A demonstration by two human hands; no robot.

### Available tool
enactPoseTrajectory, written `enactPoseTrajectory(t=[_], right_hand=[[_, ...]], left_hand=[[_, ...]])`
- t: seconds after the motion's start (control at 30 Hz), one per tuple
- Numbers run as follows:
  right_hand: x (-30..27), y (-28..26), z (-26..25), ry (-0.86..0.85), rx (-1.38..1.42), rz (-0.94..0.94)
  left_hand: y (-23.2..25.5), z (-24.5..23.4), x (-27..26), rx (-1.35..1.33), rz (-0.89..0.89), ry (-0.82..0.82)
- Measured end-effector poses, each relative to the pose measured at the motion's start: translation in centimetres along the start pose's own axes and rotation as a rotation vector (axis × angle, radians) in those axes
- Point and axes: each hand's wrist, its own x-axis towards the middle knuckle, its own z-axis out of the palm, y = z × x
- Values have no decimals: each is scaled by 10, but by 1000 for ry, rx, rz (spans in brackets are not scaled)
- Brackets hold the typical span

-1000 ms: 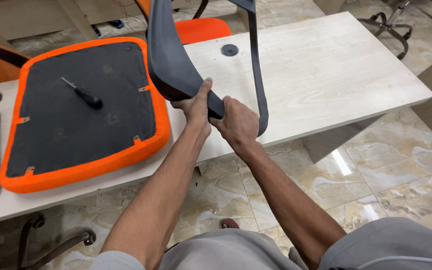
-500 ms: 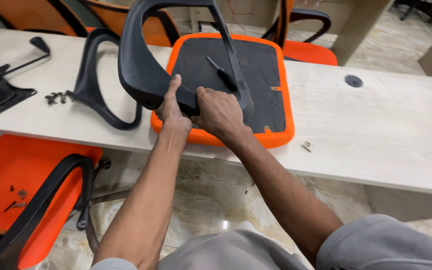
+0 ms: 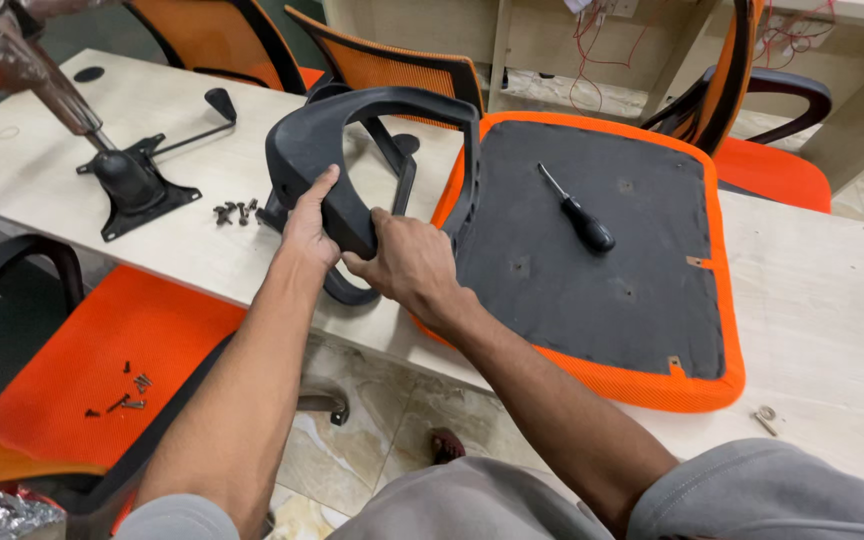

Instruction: The person uses a screwdriver to attach a black plastic frame to an orange mesh chair seat, then removes the frame and reattaches it. They handle screws, a screwdriver, and chair parts on a white table.

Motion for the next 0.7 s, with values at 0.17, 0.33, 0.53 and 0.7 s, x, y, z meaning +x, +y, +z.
enactPoseTrajectory(t=[0.17,0.33,0.53,0.7], right_hand=[[49,20,35,52,72,-55],[77,30,73,-32,45,-28],[91,25,111,-49,57,17],[102,21,129,-34,64,91]], left_hand=[[12,-17,58,-31,-4,98],[11,-42,102,63,-43,163],[8,-50,118,267,-14,342],[7,-39,107,654,97,278]])
